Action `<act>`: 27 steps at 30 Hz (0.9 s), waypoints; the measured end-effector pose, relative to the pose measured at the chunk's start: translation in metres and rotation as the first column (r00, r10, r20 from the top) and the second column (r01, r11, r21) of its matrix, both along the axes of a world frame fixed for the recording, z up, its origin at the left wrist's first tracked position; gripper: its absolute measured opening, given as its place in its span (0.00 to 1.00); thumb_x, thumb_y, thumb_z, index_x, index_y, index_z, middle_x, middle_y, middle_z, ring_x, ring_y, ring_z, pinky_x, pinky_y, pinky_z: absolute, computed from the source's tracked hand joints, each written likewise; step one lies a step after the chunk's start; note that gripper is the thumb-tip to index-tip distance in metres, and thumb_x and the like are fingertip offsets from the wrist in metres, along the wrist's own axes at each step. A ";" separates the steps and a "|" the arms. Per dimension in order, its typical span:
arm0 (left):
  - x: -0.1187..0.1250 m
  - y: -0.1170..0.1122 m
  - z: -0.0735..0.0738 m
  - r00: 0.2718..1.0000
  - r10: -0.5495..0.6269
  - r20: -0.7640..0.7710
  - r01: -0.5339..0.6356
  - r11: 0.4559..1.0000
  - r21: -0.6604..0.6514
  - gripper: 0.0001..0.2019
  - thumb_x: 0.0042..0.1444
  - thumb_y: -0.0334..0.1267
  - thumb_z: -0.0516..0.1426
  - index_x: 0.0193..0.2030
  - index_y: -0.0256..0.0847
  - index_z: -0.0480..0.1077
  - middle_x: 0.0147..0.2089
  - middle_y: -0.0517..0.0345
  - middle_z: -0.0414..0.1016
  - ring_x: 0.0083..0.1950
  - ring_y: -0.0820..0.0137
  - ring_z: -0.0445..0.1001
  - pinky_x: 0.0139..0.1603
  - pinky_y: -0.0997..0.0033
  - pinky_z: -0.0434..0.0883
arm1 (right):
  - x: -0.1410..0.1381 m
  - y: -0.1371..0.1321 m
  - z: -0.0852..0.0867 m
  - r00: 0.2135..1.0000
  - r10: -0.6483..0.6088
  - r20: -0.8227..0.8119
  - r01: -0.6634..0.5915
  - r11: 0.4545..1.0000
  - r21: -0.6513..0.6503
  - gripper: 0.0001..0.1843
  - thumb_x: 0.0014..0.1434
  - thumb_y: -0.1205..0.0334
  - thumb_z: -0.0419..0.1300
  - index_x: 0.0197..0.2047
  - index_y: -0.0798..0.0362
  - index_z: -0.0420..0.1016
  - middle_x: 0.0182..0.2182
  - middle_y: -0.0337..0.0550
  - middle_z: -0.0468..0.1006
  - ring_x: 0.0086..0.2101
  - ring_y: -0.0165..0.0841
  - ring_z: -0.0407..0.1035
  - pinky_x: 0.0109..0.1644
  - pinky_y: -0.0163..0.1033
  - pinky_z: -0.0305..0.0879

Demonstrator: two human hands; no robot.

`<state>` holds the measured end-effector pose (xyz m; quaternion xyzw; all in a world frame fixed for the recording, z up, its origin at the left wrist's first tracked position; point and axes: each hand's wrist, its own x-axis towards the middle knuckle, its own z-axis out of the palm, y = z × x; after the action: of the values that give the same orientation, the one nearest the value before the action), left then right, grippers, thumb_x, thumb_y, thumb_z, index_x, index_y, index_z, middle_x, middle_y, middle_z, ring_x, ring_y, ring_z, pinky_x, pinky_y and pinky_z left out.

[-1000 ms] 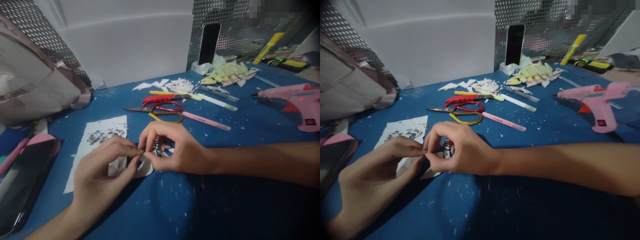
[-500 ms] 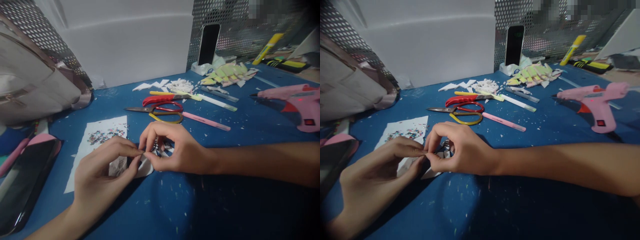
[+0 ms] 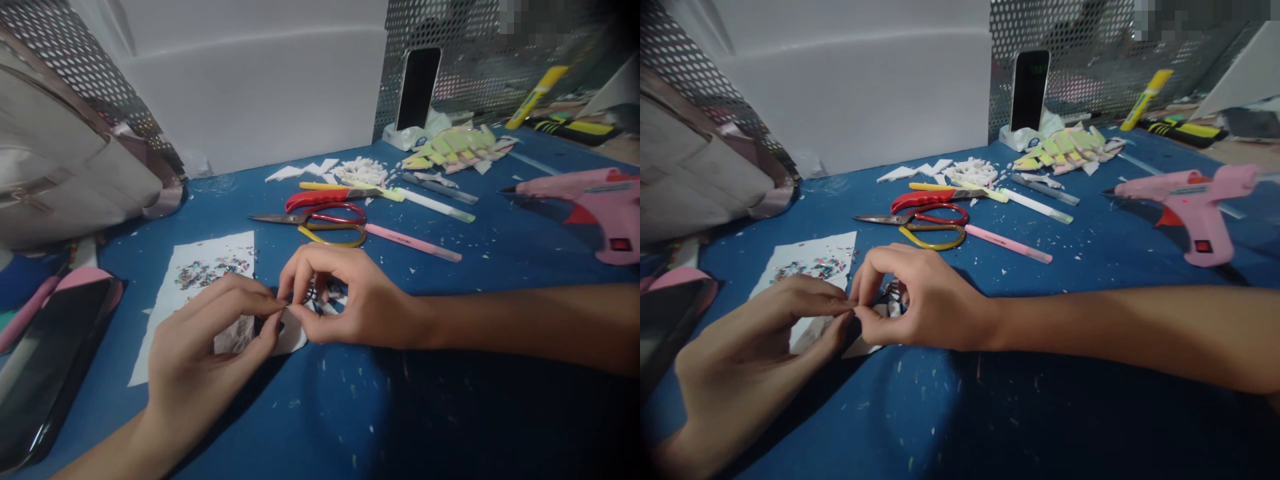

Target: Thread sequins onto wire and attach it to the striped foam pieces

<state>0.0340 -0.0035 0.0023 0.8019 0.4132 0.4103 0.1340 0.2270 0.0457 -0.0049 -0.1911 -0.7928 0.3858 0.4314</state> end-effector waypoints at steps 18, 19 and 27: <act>0.000 0.002 -0.001 1.000 -0.021 -0.008 0.022 0.997 0.070 0.08 0.53 0.22 0.62 0.35 0.39 0.73 0.35 0.59 0.74 0.37 0.73 0.73 0.36 0.72 0.70 | -0.001 0.000 -0.001 1.000 -0.005 0.005 0.005 1.000 0.017 0.07 0.52 0.75 0.61 0.29 0.57 0.66 0.34 0.42 0.75 0.36 0.26 0.68 0.40 0.32 0.64; -0.001 0.002 -0.001 1.000 -0.020 -0.010 0.021 0.997 0.068 0.08 0.53 0.23 0.62 0.35 0.39 0.73 0.35 0.59 0.74 0.37 0.73 0.73 0.37 0.71 0.70 | -0.001 0.000 -0.001 1.000 -0.007 0.005 0.007 1.000 0.018 0.08 0.52 0.75 0.61 0.29 0.57 0.66 0.34 0.42 0.75 0.36 0.26 0.68 0.40 0.32 0.64; -0.001 0.003 -0.002 0.999 -0.027 -0.022 0.028 0.997 0.071 0.07 0.53 0.23 0.62 0.35 0.38 0.73 0.35 0.59 0.74 0.37 0.74 0.73 0.36 0.72 0.70 | 0.000 0.000 -0.001 1.000 -0.002 0.010 0.001 1.000 0.008 0.08 0.52 0.75 0.61 0.29 0.56 0.66 0.35 0.42 0.75 0.36 0.27 0.68 0.40 0.33 0.64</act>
<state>0.0332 -0.0009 0.0007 0.8161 0.3886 0.4143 0.1065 0.2268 0.0453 -0.0058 -0.1917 -0.7964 0.3812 0.4286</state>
